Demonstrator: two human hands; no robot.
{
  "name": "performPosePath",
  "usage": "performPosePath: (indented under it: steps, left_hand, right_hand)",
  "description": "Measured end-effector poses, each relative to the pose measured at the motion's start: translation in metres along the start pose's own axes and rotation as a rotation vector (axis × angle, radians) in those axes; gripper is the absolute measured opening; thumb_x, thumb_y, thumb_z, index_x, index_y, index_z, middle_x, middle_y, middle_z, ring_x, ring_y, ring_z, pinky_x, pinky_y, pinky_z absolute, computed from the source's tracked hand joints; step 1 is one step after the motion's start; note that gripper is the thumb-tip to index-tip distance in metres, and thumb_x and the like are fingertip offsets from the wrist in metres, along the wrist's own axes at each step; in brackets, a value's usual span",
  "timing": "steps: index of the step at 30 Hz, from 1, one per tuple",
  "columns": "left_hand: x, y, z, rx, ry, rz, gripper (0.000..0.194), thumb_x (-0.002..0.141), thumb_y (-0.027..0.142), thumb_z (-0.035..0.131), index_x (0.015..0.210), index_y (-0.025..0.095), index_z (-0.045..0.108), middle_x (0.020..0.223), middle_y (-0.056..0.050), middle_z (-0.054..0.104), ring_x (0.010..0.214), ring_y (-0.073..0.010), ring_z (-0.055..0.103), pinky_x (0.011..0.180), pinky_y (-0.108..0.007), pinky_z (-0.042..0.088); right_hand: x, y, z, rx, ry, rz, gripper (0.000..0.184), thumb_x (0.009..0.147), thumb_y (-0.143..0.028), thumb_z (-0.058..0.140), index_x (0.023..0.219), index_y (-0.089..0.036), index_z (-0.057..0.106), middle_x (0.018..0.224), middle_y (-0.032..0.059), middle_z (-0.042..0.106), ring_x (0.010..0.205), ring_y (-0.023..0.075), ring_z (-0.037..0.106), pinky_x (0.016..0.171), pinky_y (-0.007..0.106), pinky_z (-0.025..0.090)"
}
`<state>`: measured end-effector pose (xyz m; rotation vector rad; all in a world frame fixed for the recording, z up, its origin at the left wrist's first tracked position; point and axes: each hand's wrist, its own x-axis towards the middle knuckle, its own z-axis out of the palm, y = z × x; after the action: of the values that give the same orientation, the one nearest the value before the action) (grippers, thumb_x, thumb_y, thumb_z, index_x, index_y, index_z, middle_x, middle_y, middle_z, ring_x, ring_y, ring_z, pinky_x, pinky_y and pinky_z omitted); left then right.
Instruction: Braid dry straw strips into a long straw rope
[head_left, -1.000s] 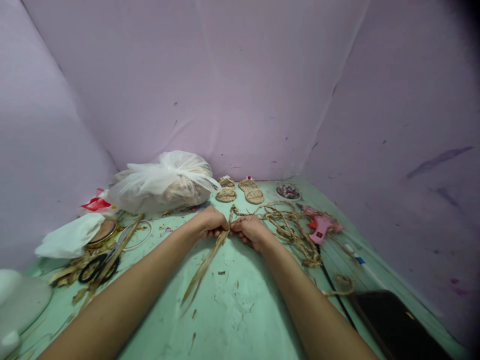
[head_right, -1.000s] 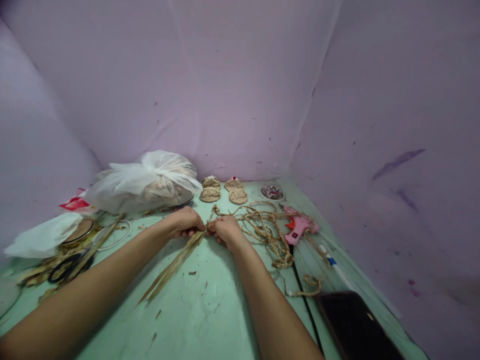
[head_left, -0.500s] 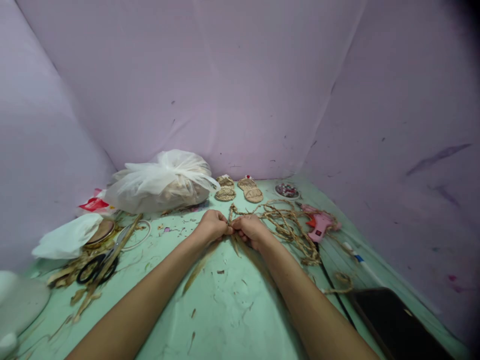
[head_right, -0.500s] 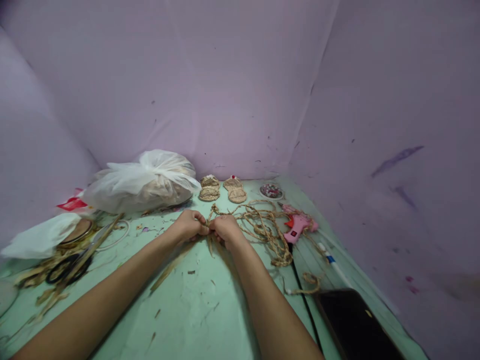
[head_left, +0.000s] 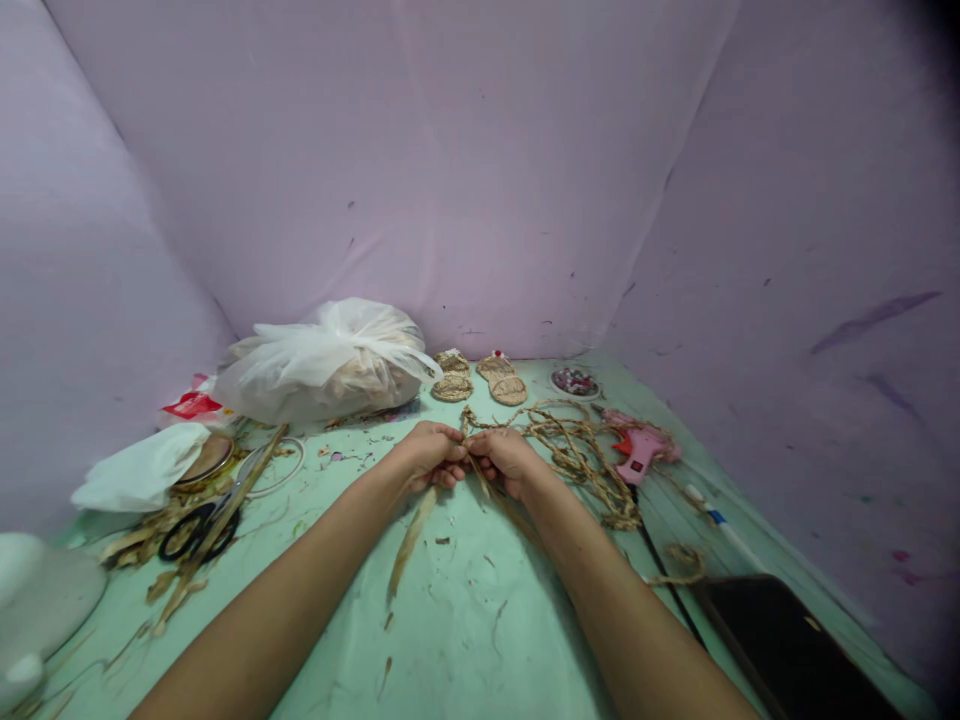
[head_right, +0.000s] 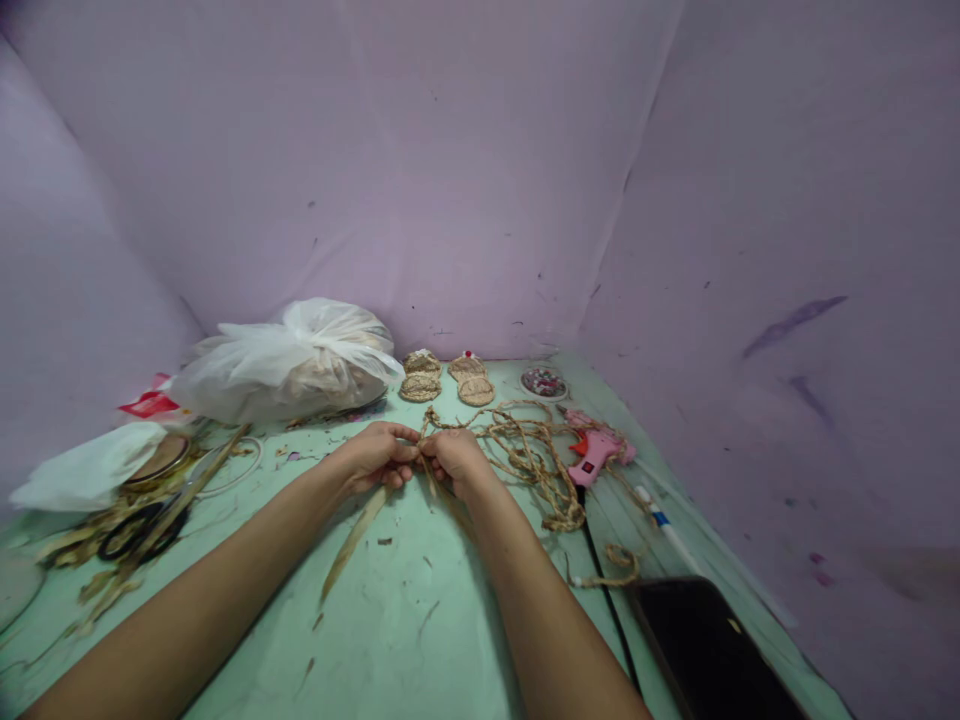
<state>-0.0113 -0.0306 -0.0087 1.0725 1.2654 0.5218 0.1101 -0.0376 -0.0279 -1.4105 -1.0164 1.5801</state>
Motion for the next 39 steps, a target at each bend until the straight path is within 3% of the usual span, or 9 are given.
performPosePath:
  steps: [3,10,15,22,26,31,34,36,39]
  left_hand:
    - [0.001,-0.001,-0.004,0.028,-0.062,-0.022,0.001,0.066,0.009,0.052,0.066,0.009,0.051,0.047,-0.001,0.052,0.036,-0.0075,0.047,0.036,-0.018,0.037]
    - [0.008,-0.006,-0.007,0.129,0.072,-0.012,0.01,0.06,0.016,0.053,0.053,0.012,0.048,0.037,0.003,0.042,0.028,-0.0048,0.032,0.028,-0.017,0.02]
    - [0.006,-0.002,-0.002,0.131,0.147,-0.046,0.016,0.054,0.013,0.053,0.049,0.015,0.038,0.034,0.007,0.032,0.027,-0.0024,0.02,0.031,-0.018,0.009]
    - [0.003,0.001,0.006,0.151,0.212,-0.104,0.015,0.051,0.01,0.051,0.047,0.016,0.038,0.031,0.006,0.03,0.027,-0.0037,0.021,0.032,-0.018,0.01]
    - [0.01,-0.003,0.0,0.063,0.158,-0.173,0.016,0.051,0.014,0.051,0.043,0.016,0.036,0.032,0.006,0.029,0.028,-0.0024,0.019,0.032,-0.018,0.009]
    - [0.012,-0.007,-0.006,-0.029,0.072,-0.151,0.018,0.052,0.018,0.05,0.044,0.016,0.035,0.035,0.005,0.032,0.03,-0.002,0.018,0.033,-0.018,0.006]
    - [0.006,-0.005,-0.002,0.014,0.141,-0.123,0.017,0.05,0.013,0.049,0.043,0.016,0.033,0.032,0.006,0.029,0.03,-0.002,0.017,0.033,-0.018,0.006]
    - [0.002,-0.002,-0.002,0.057,0.171,-0.069,0.015,0.048,0.01,0.047,0.043,0.016,0.034,0.03,0.007,0.025,0.029,-0.0022,0.015,0.033,-0.019,0.006]
    - [0.0,0.0,-0.008,0.107,0.096,-0.009,0.016,0.05,0.011,0.05,0.046,0.016,0.035,0.031,0.007,0.024,0.029,-0.0025,0.015,0.034,-0.02,0.006]
  right_hand:
    - [0.0,0.001,-0.001,-0.004,-0.009,-0.004,0.016,0.062,-0.007,0.046,0.047,-0.013,0.044,0.035,-0.0056,0.037,0.03,0.0026,0.027,0.031,0.015,0.019]
    - [-0.004,0.004,-0.003,-0.109,-0.039,-0.072,0.012,0.06,-0.009,0.05,0.049,-0.013,0.049,0.035,-0.0055,0.04,0.03,0.0031,0.028,0.033,0.016,0.021]
    - [0.003,0.005,-0.007,-0.426,0.119,-0.153,0.006,0.057,-0.011,0.053,0.059,-0.014,0.059,0.036,-0.0058,0.041,0.033,0.0049,0.033,0.036,0.018,0.025]
    - [-0.014,-0.017,-0.007,-0.827,0.208,-0.143,0.013,0.053,-0.015,0.056,0.04,-0.015,0.055,0.03,-0.0006,0.039,0.036,0.0102,0.039,0.038,0.022,0.024]
    - [-0.025,-0.022,0.003,-0.912,0.223,-0.205,0.01,0.05,-0.011,0.056,0.042,-0.016,0.056,0.035,0.0019,0.045,0.043,0.0132,0.046,0.041,0.022,0.025]
    - [-0.028,-0.015,0.019,-0.992,0.335,-0.334,0.008,0.051,-0.014,0.06,0.044,-0.016,0.056,0.046,0.0069,0.054,0.055,0.0168,0.052,0.045,0.023,0.026]
    - [-0.036,-0.017,0.026,-0.983,0.259,-0.317,0.009,0.051,-0.01,0.058,0.045,-0.015,0.056,0.046,0.0065,0.054,0.054,0.0157,0.052,0.045,0.023,0.026]
    - [-0.042,-0.023,0.024,-0.953,0.074,-0.225,0.009,0.053,-0.009,0.057,0.046,-0.015,0.057,0.045,0.0054,0.054,0.049,0.0143,0.051,0.043,0.022,0.027]
    - [-0.041,-0.033,0.009,-0.807,-0.176,-0.075,0.01,0.059,-0.015,0.056,0.049,-0.014,0.06,0.049,0.005,0.057,0.044,0.0122,0.05,0.041,0.021,0.031]
